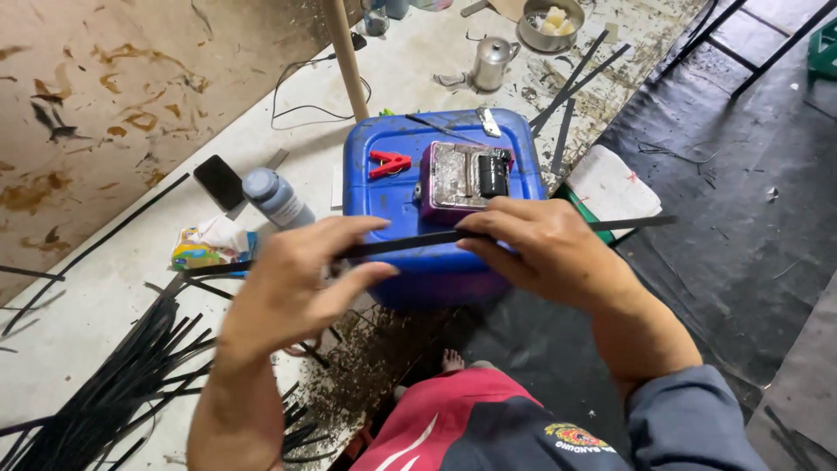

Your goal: Applying edge paint to long leather strips and hanging them on a rack to dry.

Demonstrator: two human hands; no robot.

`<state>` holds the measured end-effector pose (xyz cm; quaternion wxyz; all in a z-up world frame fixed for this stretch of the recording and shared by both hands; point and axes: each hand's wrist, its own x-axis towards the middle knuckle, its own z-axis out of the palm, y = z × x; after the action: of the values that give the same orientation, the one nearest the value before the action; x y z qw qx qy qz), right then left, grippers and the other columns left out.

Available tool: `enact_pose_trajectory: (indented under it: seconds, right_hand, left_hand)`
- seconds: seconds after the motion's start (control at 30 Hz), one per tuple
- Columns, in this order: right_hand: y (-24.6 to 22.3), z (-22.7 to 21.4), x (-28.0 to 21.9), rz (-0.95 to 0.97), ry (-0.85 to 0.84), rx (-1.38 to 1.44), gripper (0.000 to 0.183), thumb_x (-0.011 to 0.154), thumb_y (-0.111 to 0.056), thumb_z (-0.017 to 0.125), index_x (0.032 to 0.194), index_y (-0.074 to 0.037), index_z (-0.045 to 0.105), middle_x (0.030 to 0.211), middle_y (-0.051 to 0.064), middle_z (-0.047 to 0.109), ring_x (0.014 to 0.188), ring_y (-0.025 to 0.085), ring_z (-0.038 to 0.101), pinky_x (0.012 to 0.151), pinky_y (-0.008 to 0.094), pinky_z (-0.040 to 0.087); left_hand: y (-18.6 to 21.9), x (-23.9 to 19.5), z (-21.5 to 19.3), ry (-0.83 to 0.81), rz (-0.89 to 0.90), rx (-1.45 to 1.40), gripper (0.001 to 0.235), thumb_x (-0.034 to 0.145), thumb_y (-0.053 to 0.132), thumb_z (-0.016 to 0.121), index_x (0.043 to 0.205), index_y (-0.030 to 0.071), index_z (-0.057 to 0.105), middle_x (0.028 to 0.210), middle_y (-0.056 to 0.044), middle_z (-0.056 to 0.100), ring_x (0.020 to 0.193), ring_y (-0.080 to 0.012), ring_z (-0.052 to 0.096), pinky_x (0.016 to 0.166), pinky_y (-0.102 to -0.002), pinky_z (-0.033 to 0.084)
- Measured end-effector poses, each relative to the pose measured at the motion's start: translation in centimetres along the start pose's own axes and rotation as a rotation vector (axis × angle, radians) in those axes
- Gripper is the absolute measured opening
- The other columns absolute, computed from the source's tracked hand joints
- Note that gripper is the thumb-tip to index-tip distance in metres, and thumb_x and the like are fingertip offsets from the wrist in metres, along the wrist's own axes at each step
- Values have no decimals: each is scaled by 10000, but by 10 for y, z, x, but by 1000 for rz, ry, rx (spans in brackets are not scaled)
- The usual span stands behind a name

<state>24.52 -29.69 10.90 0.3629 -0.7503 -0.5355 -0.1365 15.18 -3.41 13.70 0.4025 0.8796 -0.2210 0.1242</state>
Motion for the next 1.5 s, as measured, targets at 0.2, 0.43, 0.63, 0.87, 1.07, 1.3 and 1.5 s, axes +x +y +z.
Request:
enact_pose_trajectory:
  seconds: [0.2,0.43,0.63,0.87,1.07,1.3,1.5]
  right_hand:
    - [36,-54,-9,-17,-76,-129,148,996,-130,693,1088,-13,681,878,104,661,672,243,627,614,356,491]
    - [57,-28,9,-43,-108,17,107,1016,-89,654,1088,-10,652,860,120,618,679,283,607,629,372,486]
    - [72,-40,10,16,-138,27,118,1009,-78,654,1091,5,667,946,147,654,760,289,639,682,380,515]
    - [81,-21,10,29,-141,23,134,1038,-53,601,1159,-24,653,968,135,610,833,299,604,719,398,486]
    - [92,-10,8,85,-157,-14,134,1034,-72,605,1135,-40,687,989,118,651,866,304,633,773,410,505]
    - [89,-10,13,106,-226,-17,92,1024,-78,621,1079,-34,681,983,105,669,875,301,639,800,410,500]
    - [91,-3,12,90,-93,-21,30,955,-62,724,927,-58,714,888,72,665,776,278,619,675,373,534]
  left_hand:
    - [-24,8,-12,104,41,260,91,950,87,728,1017,25,725,949,-89,750,815,-213,702,760,-336,525]
    - [-33,58,35,50,44,182,322,937,204,745,1176,-4,688,1182,-164,742,1050,-266,730,956,-362,542]
    - [-40,67,23,-35,136,139,81,1005,103,651,1040,31,664,966,-114,683,856,-274,668,791,-381,509]
    - [-62,82,48,-84,177,150,127,997,120,659,1101,48,661,946,-114,627,813,-309,644,731,-415,496]
    - [-75,84,56,-71,203,130,126,964,44,652,1084,49,689,926,-97,593,782,-299,619,716,-418,496]
    - [-83,83,63,-51,253,142,92,976,37,661,1065,49,680,904,-110,575,787,-314,538,740,-422,454]
    - [-90,85,71,-21,169,106,47,924,100,700,967,118,698,813,-55,592,776,-281,656,731,-366,551]
